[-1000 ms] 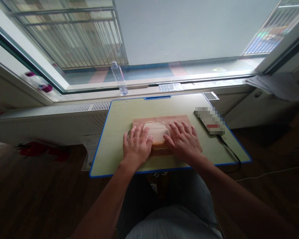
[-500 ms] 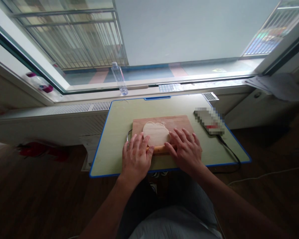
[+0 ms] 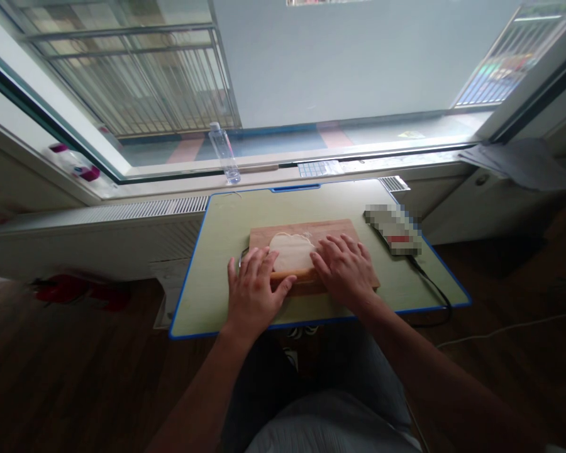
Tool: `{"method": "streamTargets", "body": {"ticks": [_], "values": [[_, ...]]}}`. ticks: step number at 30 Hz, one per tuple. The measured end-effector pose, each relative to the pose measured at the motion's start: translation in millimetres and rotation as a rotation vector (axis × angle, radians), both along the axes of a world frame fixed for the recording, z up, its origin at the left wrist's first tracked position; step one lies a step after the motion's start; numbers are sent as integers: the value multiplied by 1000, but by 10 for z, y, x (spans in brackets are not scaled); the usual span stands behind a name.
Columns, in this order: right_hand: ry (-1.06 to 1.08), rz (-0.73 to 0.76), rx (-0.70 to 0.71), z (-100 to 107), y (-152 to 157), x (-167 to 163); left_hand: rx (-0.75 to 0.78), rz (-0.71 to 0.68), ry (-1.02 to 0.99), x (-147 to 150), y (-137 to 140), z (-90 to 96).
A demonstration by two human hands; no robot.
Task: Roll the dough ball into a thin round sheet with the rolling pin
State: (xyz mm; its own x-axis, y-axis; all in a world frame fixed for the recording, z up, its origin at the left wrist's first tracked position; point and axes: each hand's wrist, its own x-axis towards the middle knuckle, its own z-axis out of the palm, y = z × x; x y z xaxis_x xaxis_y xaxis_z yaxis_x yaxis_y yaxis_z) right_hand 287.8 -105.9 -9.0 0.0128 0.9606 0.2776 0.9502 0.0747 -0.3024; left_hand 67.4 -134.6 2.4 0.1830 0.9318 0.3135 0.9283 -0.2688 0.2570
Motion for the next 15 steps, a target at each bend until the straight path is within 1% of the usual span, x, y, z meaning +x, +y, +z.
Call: {"method": "streamTargets", "body": {"ticks": [2, 4, 8, 11, 13, 15], "values": [[17, 5, 21, 18, -37, 7, -3, -23, -27, -4, -7, -1], [19, 19, 70, 6, -154, 9, -12, -48, -48, 3, -23, -15], [-6, 119, 128, -102, -551, 5, 1, -55, -62, 43, -71, -76], [-40, 151, 136, -195, -772, 9, 14, -39, -51, 74, -111, -120], [-57, 157, 136, -234, -806, 15, 23, -32, -39, 88, -131, -137], [-66, 157, 141, -254, -761, 21, 24, -19, -29, 100, -136, -143]]}}
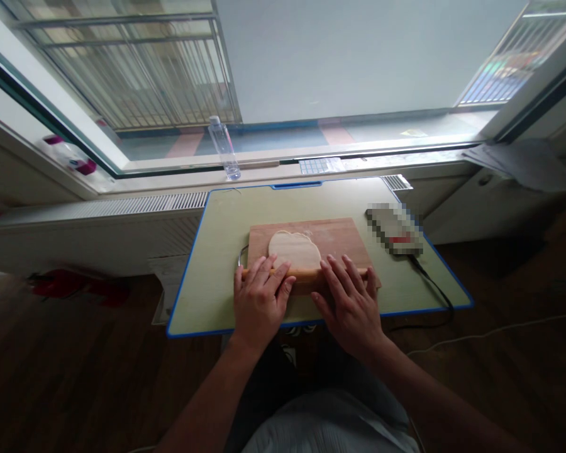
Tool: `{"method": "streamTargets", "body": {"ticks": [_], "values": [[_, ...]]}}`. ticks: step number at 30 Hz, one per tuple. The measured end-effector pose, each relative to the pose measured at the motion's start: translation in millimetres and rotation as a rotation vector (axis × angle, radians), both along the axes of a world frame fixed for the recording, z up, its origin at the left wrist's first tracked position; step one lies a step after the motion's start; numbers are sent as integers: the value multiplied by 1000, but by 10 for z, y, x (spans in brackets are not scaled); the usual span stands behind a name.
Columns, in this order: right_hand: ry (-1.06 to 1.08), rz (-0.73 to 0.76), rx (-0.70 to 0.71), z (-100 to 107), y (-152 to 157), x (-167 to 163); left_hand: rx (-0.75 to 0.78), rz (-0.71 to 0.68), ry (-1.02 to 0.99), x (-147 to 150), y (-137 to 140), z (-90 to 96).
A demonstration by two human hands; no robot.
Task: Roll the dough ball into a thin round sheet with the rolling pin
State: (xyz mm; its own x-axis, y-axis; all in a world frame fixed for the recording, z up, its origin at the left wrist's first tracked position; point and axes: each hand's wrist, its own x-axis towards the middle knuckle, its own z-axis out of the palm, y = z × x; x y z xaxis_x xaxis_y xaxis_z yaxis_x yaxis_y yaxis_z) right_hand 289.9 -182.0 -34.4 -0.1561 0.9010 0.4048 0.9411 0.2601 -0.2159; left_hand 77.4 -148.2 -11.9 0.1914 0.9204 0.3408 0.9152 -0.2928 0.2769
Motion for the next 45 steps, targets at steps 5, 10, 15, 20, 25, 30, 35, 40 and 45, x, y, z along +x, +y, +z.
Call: {"method": "streamTargets", "body": {"ticks": [5, 10, 15, 20, 25, 30, 35, 40, 45], "values": [[8, -5, 1, -3, 217, 13, -37, 16, 36, 29, 64, 23], [-10, -2, -44, 24, 346, 20, -79, 28, 53, 45, 180, 53], [-16, -11, -60, 46, 422, 14, -119, 30, 74, 39, 294, 85], [-13, -27, -69, 43, 501, 2, -168, 15, 104, 37, 402, 148], [-30, -35, -75, 37, 609, 7, -237, 19, 147, 55, 524, 223], [-56, -38, -59, 37, 707, 13, -246, 19, 186, 67, 610, 265], [-75, -31, -66, 67, 764, 14, -250, 18, 205, 68, 668, 279], [-109, -35, -126, 152, 816, 7, -257, 12, 220, 63, 755, 269], [-146, -50, -182, 244, 878, -8, -236, 16, 232, 63, 851, 248]]}}
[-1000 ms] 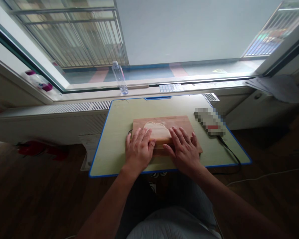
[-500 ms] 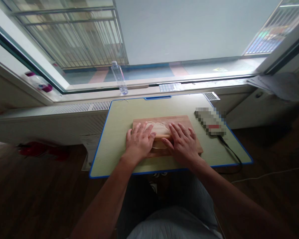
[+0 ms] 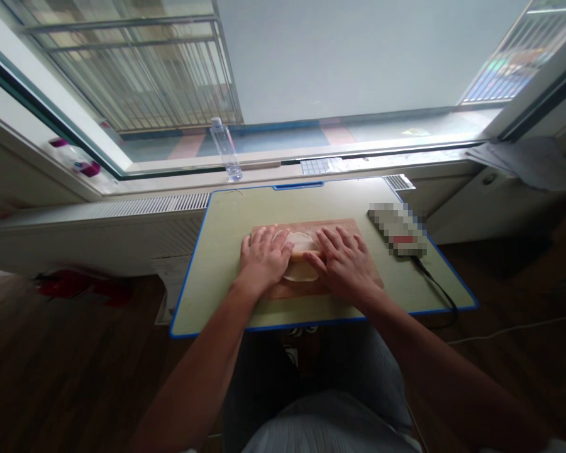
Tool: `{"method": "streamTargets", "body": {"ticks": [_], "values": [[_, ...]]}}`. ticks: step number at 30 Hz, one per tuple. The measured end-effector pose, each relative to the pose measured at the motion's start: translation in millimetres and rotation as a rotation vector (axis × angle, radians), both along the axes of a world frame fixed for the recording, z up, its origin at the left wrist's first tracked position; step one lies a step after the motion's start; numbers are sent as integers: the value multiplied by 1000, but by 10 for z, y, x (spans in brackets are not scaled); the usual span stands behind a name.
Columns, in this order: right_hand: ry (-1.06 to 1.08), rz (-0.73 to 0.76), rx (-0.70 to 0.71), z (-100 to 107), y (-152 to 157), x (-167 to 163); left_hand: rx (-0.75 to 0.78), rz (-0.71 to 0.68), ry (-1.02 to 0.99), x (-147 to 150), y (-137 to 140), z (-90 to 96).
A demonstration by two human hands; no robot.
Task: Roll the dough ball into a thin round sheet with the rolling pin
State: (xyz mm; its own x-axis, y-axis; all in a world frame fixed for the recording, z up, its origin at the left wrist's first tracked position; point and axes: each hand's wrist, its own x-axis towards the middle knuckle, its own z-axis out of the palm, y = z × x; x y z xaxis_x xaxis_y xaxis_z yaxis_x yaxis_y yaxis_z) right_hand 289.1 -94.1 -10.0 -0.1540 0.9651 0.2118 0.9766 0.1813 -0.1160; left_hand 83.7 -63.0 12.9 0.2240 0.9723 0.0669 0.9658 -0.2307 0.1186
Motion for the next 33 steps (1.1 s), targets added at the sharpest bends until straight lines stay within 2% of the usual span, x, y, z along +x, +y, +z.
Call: {"method": "streamTargets", "body": {"ticks": [8, 14, 22, 33], "values": [[-15, 21, -10, 143, 131, 6, -40, 12, 31, 29, 200, 18], [-42, 21, 19, 76, 303, 35, -146, 29, 17, 53, 397, 56], [-49, -1, 4, 27, 472, 60, -184, 5, 4, 39, 586, 27], [-3, -6, -56, 43, 633, 80, -78, 42, -23, 86, 628, 83]]}}
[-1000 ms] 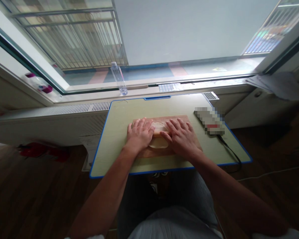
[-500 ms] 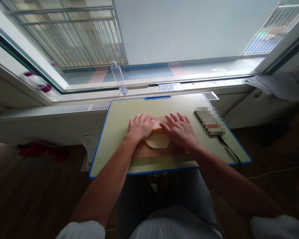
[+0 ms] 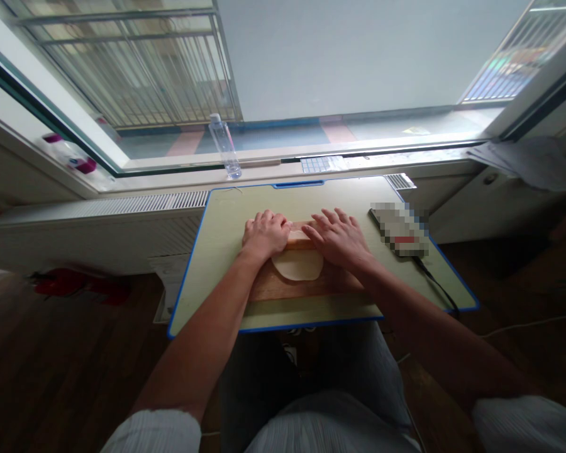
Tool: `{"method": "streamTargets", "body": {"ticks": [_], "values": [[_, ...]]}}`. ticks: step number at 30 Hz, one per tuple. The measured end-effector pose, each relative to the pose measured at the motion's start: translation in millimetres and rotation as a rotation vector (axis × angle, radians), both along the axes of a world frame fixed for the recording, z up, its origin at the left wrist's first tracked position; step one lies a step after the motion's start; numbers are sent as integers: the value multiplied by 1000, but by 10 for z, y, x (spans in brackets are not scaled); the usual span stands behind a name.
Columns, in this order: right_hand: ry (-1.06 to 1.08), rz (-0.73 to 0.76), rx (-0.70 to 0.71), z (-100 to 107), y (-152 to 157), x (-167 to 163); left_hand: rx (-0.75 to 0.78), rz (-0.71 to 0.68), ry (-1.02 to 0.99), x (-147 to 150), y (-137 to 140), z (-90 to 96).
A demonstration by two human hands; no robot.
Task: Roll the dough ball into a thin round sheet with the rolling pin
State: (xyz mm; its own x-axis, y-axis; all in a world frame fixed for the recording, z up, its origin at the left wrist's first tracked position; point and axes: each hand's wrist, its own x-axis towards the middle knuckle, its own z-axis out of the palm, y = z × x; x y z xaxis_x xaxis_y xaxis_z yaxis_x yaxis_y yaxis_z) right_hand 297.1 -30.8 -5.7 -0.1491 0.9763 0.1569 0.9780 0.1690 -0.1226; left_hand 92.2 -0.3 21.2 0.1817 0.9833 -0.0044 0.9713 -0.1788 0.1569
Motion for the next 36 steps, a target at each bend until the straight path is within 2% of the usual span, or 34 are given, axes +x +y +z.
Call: {"method": "streamTargets", "body": {"ticks": [17, 36], "values": [[91, -8, -47, 30, 294, 26, 51, -30, -31, -5, 257, -12], [215, -39, -119, 98, 565, 40, 68, 26, -40, 59, 490, -3]]}}
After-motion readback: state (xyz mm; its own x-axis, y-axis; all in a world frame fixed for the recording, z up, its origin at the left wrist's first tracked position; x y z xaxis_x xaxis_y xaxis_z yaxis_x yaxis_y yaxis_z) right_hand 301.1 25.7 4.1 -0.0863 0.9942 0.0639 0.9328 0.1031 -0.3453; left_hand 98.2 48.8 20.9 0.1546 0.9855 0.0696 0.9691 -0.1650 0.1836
